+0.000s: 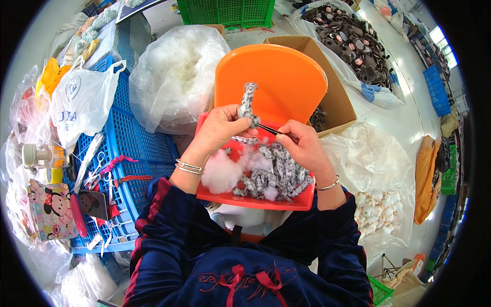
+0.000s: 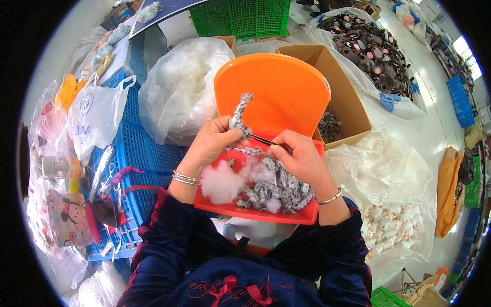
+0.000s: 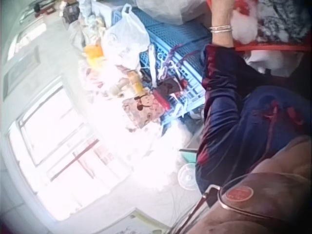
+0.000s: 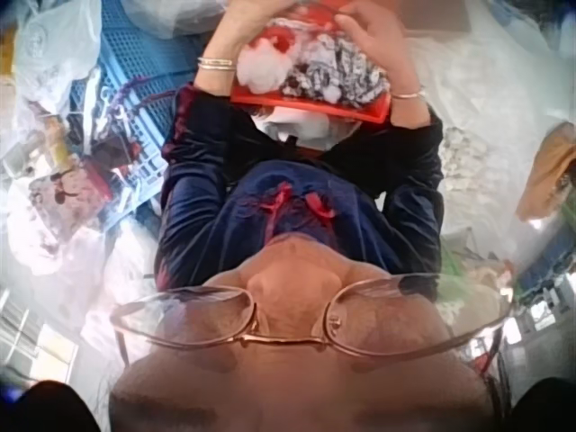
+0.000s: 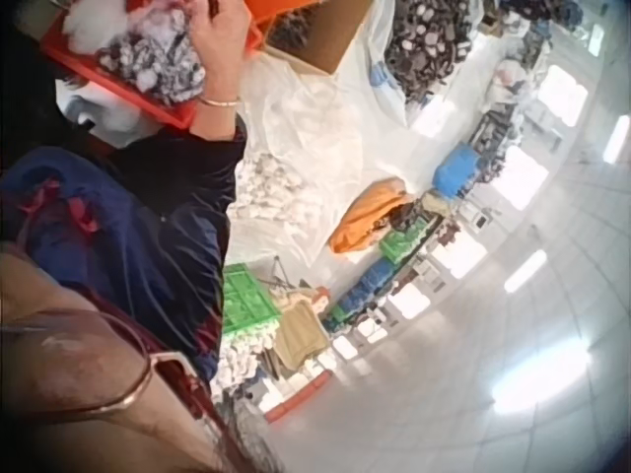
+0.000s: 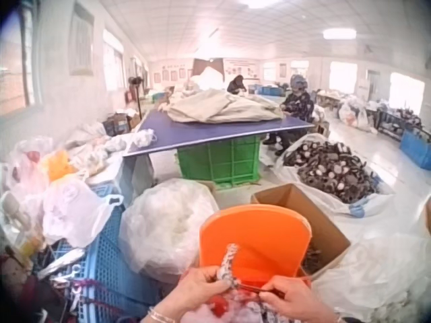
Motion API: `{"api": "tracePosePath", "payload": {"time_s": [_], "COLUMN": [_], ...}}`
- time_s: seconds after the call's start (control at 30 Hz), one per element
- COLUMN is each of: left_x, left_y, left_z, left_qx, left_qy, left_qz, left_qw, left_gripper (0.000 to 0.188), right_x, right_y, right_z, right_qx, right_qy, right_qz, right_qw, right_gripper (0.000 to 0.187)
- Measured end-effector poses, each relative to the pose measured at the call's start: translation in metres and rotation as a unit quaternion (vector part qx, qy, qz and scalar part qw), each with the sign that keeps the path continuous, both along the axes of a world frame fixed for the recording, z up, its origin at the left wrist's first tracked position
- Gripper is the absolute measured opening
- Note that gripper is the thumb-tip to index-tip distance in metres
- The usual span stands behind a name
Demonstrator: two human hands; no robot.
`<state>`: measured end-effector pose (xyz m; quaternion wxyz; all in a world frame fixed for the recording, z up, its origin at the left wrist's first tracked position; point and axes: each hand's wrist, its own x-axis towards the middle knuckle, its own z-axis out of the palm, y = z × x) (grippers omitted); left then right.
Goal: The person uses a pair of tweezers to insert white cotton into small patterned fabric pieces held in a red tray. The person repeatedly picks up cotton, inserts it into the fabric, and places the stuffed pieces back in the tray.
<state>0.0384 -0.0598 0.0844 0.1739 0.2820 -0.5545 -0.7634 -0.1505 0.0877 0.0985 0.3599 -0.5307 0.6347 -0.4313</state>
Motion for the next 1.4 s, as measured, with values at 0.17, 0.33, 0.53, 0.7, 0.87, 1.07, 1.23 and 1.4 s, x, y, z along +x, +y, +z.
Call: {"api": "tracePosePath", "payload": {"time_s": [0.17, 0.33, 0.53, 0.7, 0.87, 1.07, 1.23, 1.4], "left_x": [0.0, 0.0, 0.005, 0.007, 0.008, 0.008, 0.013, 0.011], "left_y": [0.001, 0.002, -0.004, -0.004, -0.007, -0.006, -0.006, -0.003], "left_z": [0.003, 0.001, 0.001, 0.007, -0.005, 0.005, 0.0, 0.01], "left_qx": [0.004, -0.036, -0.062, -0.065, -0.063, -0.07, -0.11, -0.088], "left_qy": [-0.004, -0.008, -0.02, -0.022, -0.003, -0.027, -0.071, -0.066], "left_qz": [0.002, 0.02, -0.016, -0.035, -0.022, -0.022, -0.051, -0.073], "left_qw": [1.0, 0.999, 0.998, 0.997, 0.998, 0.997, 0.99, 0.991], "left_gripper": [0.014, 0.012, 0.013, 0.013, 0.013, 0.01, 0.015, 0.02], "right_x": [0.0, 0.0, -0.001, -0.002, -0.001, -0.006, -0.005, -0.005], "right_y": [0.001, 0.001, 0.001, 0.002, 0.002, 0.005, 0.004, 0.004], "right_z": [-0.001, 0.001, -0.001, -0.002, 0.0, -0.004, -0.003, -0.001], "right_qx": [0.005, -0.003, 0.006, -0.003, -0.003, -0.001, 0.001, -0.003], "right_qy": [0.019, 0.019, 0.033, 0.031, 0.031, 0.03, 0.022, 0.033], "right_qz": [-0.003, 0.004, 0.006, 0.006, 0.013, 0.005, 0.009, 0.012], "right_qw": [1.0, 1.0, 0.999, 0.999, 0.999, 1.0, 1.0, 0.999], "right_gripper": [0.008, 0.009, 0.009, 0.009, 0.009, 0.008, 0.009, 0.009]}}
